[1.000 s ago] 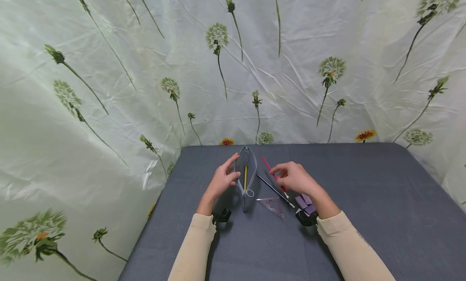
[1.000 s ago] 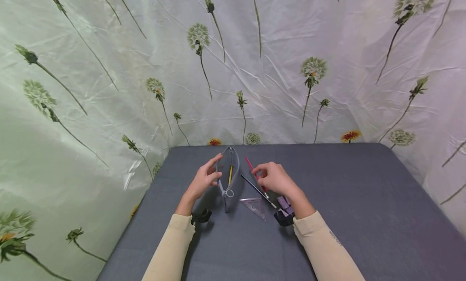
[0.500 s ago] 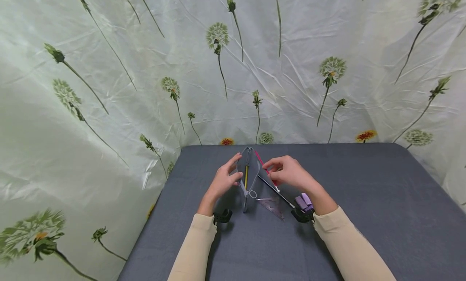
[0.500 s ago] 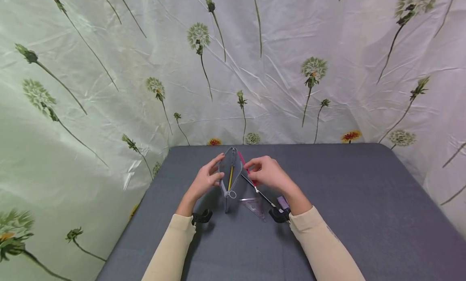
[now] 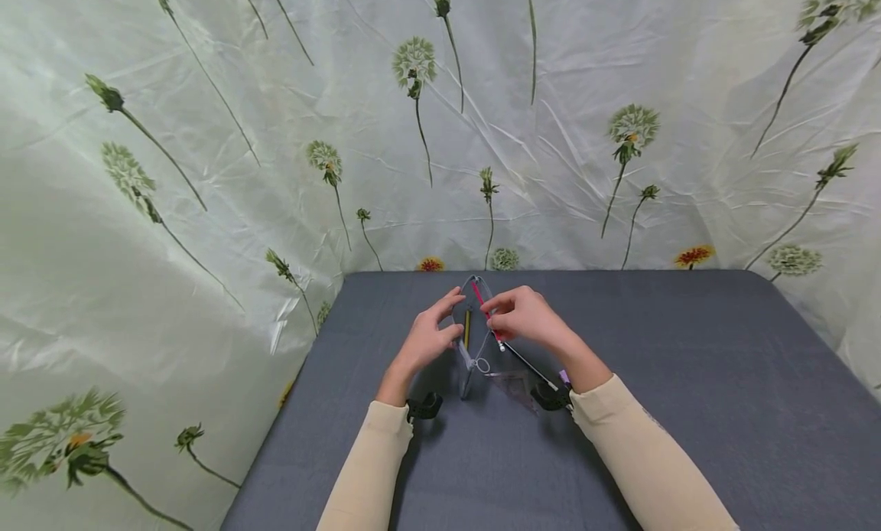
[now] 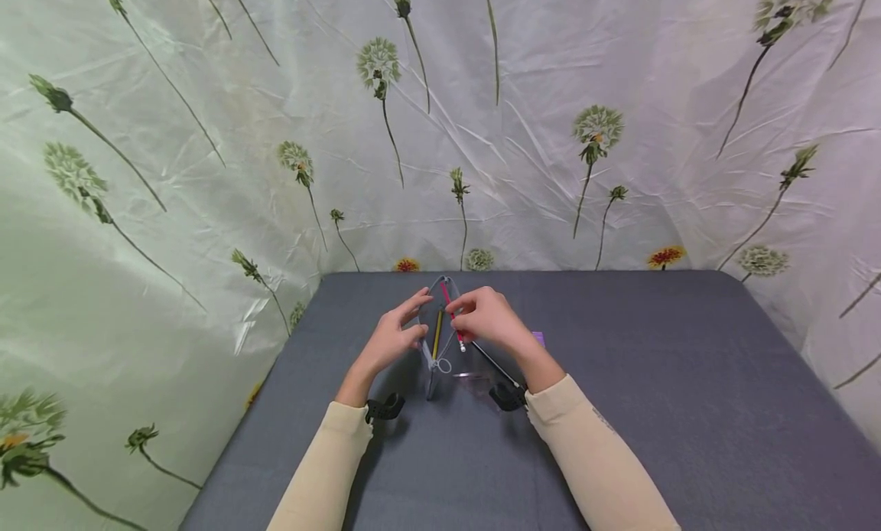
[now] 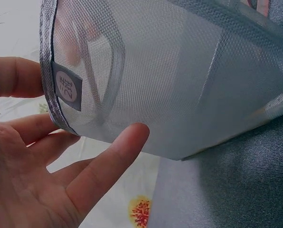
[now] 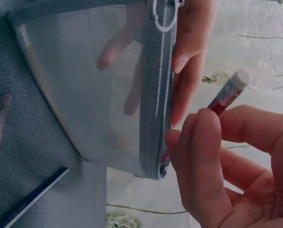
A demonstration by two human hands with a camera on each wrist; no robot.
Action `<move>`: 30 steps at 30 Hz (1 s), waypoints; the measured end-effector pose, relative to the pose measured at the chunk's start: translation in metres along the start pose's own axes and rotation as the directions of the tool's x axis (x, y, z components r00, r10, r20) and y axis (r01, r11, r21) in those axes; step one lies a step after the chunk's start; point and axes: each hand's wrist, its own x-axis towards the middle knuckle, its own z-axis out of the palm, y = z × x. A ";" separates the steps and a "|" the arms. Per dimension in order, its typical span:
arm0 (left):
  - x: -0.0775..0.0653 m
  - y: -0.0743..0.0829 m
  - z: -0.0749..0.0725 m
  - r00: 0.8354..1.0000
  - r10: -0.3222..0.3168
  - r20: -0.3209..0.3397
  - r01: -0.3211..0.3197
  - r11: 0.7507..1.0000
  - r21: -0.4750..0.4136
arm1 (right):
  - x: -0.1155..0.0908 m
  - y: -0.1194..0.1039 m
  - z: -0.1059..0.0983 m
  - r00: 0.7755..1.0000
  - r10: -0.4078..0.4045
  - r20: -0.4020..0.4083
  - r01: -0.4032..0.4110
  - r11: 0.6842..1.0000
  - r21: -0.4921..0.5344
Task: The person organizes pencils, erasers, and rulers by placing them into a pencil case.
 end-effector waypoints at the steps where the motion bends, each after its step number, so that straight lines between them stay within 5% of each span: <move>1: 0.000 0.000 0.000 1.000 0.001 0.001 -0.001 1.000 0.000 | 0.001 0.000 0.001 1.000 0.006 -0.008 -0.006 1.000 0.002; 13: 0.000 0.004 0.000 0.998 -0.056 -0.018 0.056 0.998 -0.021 | 0.012 -0.003 0.010 0.992 0.072 -0.108 -0.067 0.997 0.045; 30: -0.001 0.009 0.000 0.994 -0.107 -0.003 0.106 0.990 -0.095 | 0.019 -0.006 0.017 0.987 0.103 -0.120 -0.096 0.993 0.063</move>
